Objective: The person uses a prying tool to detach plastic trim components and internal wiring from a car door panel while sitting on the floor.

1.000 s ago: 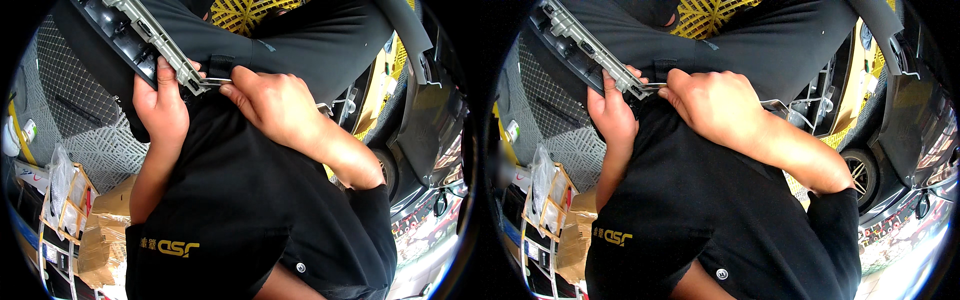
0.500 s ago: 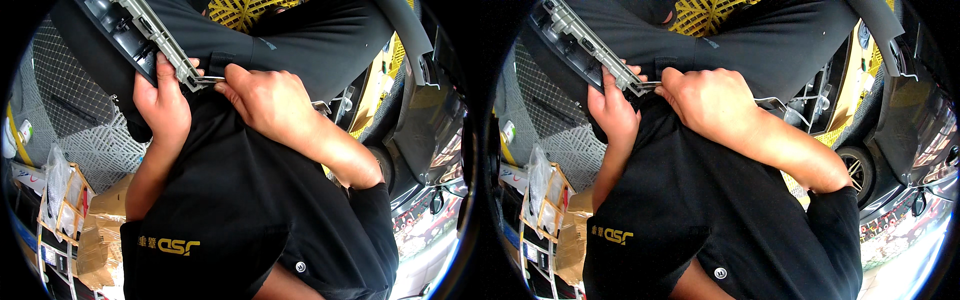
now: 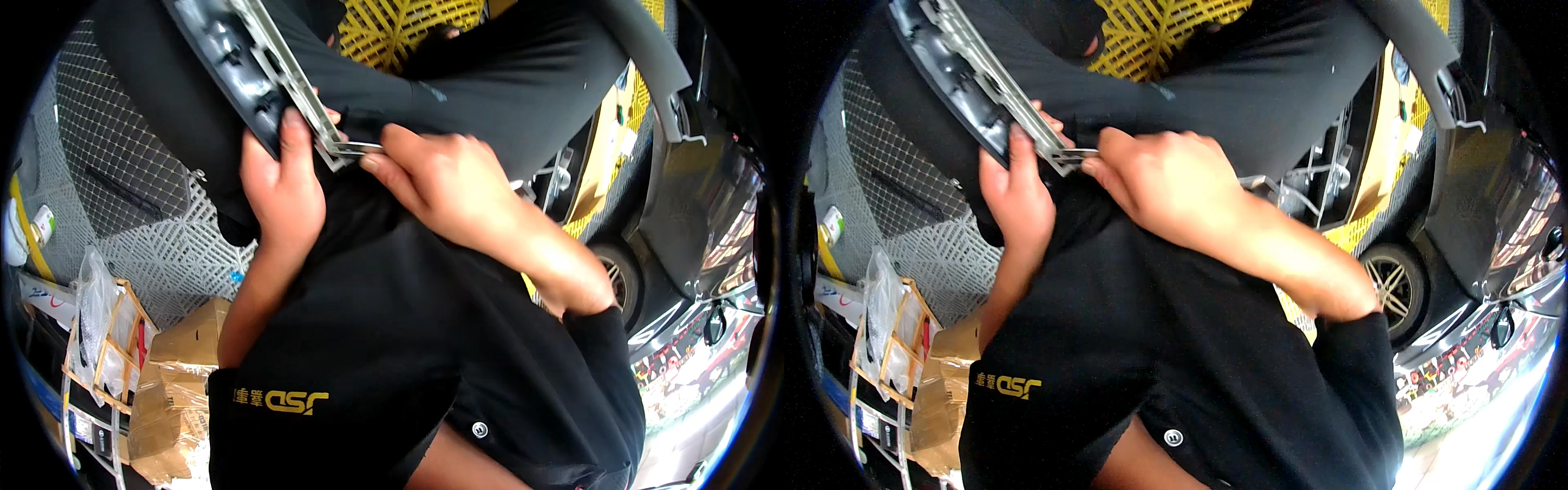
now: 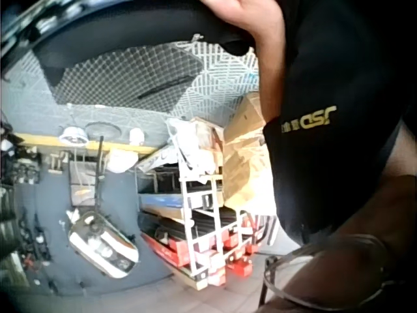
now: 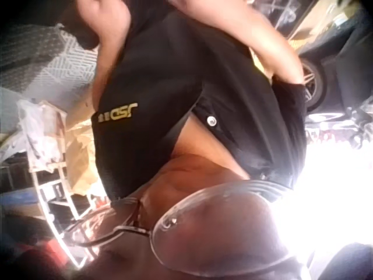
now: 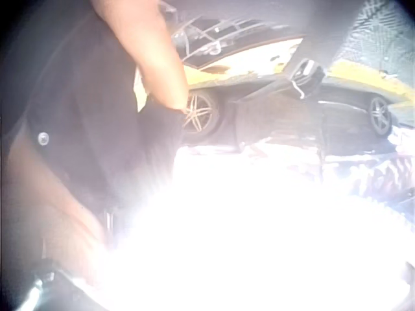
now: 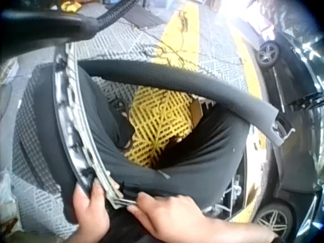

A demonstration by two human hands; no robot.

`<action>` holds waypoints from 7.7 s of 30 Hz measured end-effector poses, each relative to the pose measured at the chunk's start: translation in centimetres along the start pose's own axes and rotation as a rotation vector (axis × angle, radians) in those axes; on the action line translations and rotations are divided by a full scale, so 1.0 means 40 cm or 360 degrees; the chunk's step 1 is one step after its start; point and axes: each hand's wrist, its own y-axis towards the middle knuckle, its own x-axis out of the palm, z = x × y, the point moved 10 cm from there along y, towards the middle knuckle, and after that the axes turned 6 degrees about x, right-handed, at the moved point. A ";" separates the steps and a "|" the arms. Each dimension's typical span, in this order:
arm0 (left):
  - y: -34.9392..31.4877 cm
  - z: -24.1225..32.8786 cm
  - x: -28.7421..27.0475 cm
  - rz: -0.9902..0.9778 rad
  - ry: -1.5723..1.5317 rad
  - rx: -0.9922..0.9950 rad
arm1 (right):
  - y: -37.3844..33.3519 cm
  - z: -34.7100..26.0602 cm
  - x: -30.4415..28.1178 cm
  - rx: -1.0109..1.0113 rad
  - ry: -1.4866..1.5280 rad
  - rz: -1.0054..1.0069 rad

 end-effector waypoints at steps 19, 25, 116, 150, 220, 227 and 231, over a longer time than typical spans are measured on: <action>0.067 0.106 -0.002 -0.0135 -0.0474 -0.0070 | 0.005 -0.045 -0.040 -0.0083 0.0706 -0.0063; 0.050 0.126 0.047 -0.0313 -0.0531 0.0171 | -0.009 -0.048 -0.121 -0.0172 0.0628 0.0070; 0.158 0.316 -0.013 0.0001 -0.0446 0.0278 | -0.010 -0.100 -0.173 -0.0242 0.0587 0.0184; 0.105 0.366 0.101 -0.0365 -0.0036 0.0911 | 0.056 -0.172 -0.320 -0.0305 0.0149 0.0485; 0.173 0.504 0.212 -0.0740 -0.0139 0.1018 | 0.038 -0.208 -0.477 -0.0344 0.0009 0.0695; 0.158 0.500 0.230 -0.0765 -0.0108 0.1004 | 0.021 -0.202 -0.473 -0.0321 -0.0046 0.0751; 0.181 0.521 0.236 -0.0859 -0.0147 0.0906 | 0.032 -0.194 -0.480 -0.0361 0.0084 0.0734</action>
